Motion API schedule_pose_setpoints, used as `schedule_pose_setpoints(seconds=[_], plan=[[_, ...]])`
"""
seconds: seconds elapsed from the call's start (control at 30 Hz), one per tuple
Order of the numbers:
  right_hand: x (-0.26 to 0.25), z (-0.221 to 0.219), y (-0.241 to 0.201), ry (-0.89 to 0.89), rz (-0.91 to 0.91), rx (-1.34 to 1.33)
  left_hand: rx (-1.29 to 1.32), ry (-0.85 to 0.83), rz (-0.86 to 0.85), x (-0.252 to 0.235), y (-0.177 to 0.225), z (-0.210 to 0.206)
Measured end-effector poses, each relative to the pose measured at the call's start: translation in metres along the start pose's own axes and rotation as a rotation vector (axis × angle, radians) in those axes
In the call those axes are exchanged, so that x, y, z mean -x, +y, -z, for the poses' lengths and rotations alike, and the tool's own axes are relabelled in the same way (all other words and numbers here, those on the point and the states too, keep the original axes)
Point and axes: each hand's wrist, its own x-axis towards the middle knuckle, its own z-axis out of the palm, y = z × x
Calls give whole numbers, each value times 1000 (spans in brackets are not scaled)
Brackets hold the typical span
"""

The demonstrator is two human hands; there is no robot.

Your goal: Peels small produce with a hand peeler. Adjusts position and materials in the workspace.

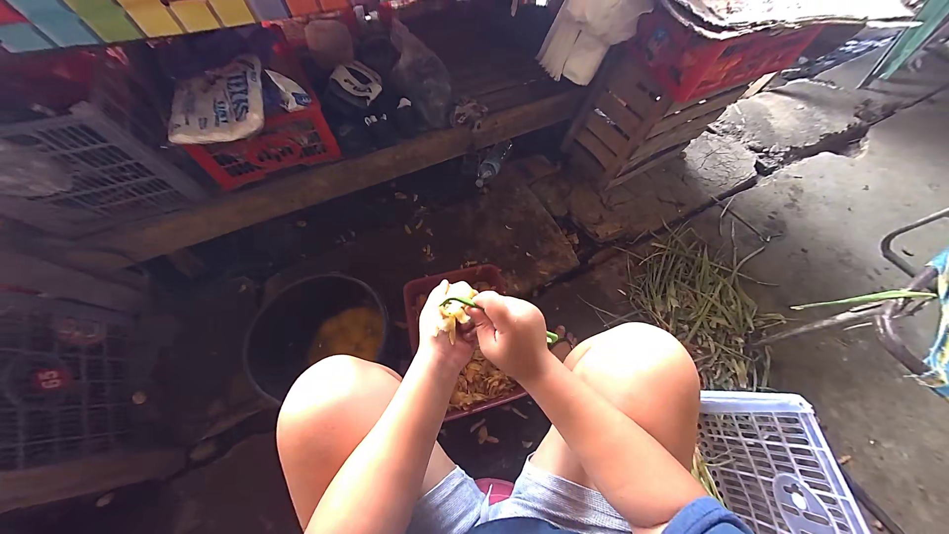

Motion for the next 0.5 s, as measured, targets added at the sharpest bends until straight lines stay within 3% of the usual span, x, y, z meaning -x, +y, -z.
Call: schedule_pose_setpoints(seconds=[0.2,0.27,0.37,0.5], plan=[[-3,1,4,19,150,125,4,-43,-1,2,0,1],[-5,2,11,11,81,151,-18,-74,3,2,3,3],[-10,7,31,-46,-164,217,-78,-193,-57,4,6,10],[-14,12,27,30,-232,126,-145,-100,-111,5,10,7]])
